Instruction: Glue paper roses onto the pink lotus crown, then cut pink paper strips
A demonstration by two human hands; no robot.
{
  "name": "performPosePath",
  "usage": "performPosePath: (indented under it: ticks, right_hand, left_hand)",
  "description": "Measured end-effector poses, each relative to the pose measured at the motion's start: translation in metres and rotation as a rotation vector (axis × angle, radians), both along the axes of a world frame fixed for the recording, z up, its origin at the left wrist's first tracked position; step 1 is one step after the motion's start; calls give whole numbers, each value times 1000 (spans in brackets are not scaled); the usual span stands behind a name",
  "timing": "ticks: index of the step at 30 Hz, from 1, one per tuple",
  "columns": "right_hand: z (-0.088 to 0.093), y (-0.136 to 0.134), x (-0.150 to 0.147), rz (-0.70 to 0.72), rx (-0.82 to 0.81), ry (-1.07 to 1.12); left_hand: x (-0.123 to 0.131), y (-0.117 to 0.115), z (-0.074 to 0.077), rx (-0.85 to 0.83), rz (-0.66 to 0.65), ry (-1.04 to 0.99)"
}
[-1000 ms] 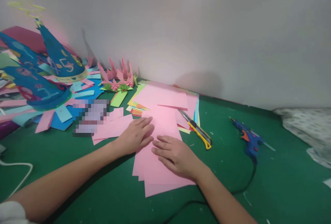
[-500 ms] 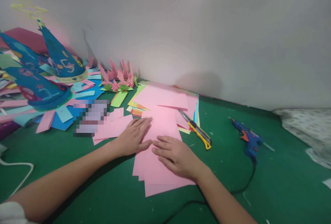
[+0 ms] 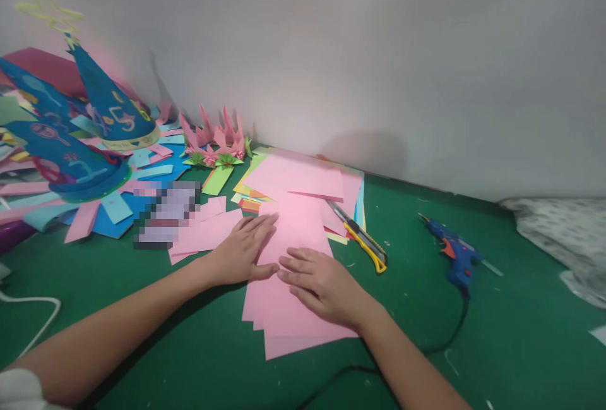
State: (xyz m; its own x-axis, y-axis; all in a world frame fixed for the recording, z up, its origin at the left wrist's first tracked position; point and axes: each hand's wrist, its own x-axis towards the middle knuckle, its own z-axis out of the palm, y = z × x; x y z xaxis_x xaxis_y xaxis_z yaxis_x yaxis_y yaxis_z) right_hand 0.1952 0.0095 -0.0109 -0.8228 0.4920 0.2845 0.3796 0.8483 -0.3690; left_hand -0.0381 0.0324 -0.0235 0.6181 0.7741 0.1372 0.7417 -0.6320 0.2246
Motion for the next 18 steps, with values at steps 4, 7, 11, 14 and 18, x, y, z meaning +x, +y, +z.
performPosePath:
  ticks: [4,7,11,14,18]
  right_hand:
    - [-1,1,1,7,-9,-9]
    - [-2,2,1,8,-18,-21]
    - [-2,0,2,10,-25,1]
    - [2,0,2,-15,-74,25]
    - [11,10,-7,-170,-131,6]
  left_hand:
    - [0,0,1,-4,-6,-3]
    - [-1,1,2,1,-12,0]
    - [0,1,2,42,-13,6]
    - [2,0,2,48,6,27]
    - [4,0,3,38,26,44]
